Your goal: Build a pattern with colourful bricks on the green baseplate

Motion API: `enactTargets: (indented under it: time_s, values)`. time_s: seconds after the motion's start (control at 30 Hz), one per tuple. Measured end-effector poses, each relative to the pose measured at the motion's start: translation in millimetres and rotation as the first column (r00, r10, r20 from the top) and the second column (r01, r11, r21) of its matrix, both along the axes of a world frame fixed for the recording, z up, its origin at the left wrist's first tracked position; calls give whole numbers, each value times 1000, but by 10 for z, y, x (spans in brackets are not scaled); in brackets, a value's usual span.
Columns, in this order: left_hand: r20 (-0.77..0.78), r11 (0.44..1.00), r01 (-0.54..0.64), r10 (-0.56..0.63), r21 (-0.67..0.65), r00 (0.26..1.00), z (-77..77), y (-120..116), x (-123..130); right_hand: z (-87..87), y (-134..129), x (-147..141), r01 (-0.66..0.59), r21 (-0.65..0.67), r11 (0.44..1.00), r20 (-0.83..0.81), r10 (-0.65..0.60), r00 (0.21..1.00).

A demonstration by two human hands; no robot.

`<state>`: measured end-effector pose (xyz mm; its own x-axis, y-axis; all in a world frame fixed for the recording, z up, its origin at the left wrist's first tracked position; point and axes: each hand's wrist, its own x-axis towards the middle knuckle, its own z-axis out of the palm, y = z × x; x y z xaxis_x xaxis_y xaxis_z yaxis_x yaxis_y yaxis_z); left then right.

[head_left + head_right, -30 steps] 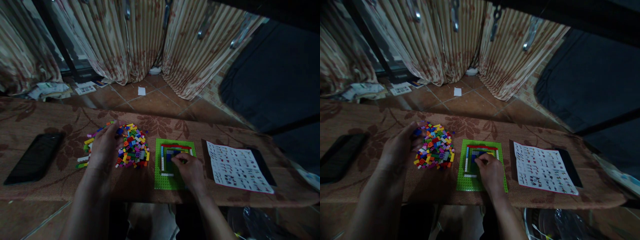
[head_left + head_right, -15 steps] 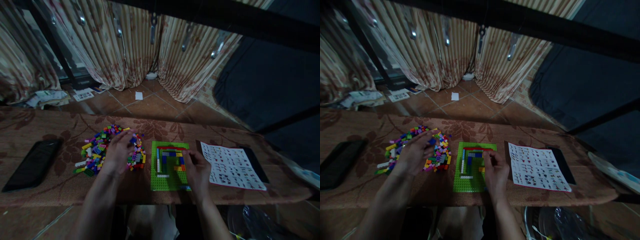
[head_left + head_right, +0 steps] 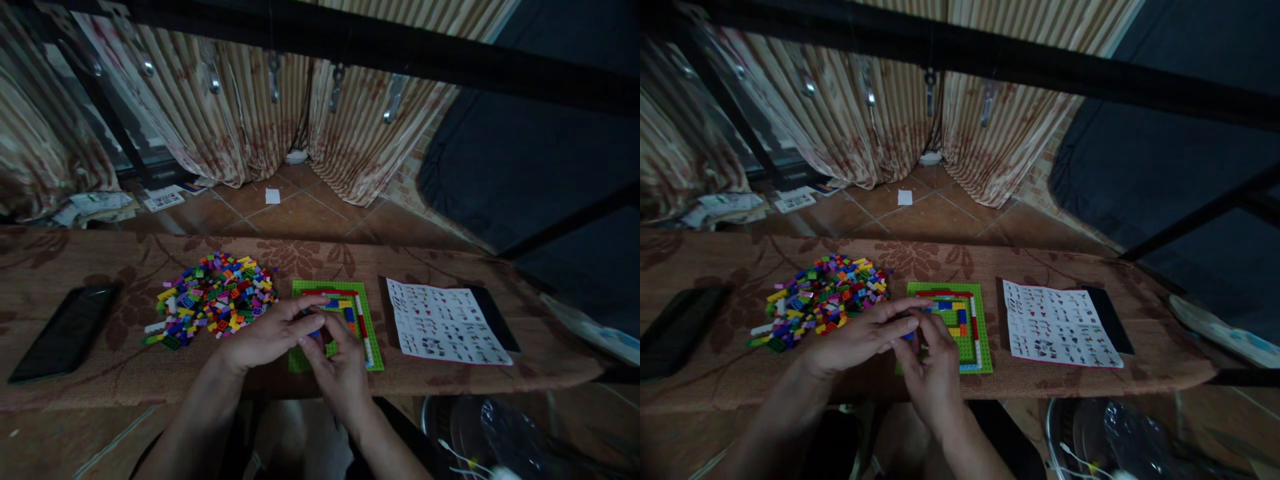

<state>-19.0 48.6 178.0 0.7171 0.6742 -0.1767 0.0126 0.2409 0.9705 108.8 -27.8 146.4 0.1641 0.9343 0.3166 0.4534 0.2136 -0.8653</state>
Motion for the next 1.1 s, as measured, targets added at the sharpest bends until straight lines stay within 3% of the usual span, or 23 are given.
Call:
enactTargets:
  time_s: [0.1,0.2,0.3,0.4,0.5,0.7,1.1]
  values:
    - [-23,999,-29,30,22,999,-32,-22,94,-10,-11,166,18,-25,1000,-3,-18,1000]
    - [-33,995,-89,91,41,995,-57,-2,154,-53,-33,403,172,-72,982,-79,-177,981]
    - [-51,950,-307,310,63,949,-80,81,146,-94,-70,678,334,-171,927,-172,-362,916]
    - [-45,856,-512,516,71,855,-92,184,96,-140,-132,900,352,-273,895,-163,-403,900]
    - [-10,800,-599,600,40,800,-89,255,57,-208,-208,1009,301,-369,880,-123,-367,922]
    - [-15,800,-598,599,60,800,-107,276,99,-277,-284,1014,115,-459,881,-175,-216,961]
    - [-44,792,-592,603,149,796,-128,254,126,-295,-294,1035,75,-577,814,156,20,988]
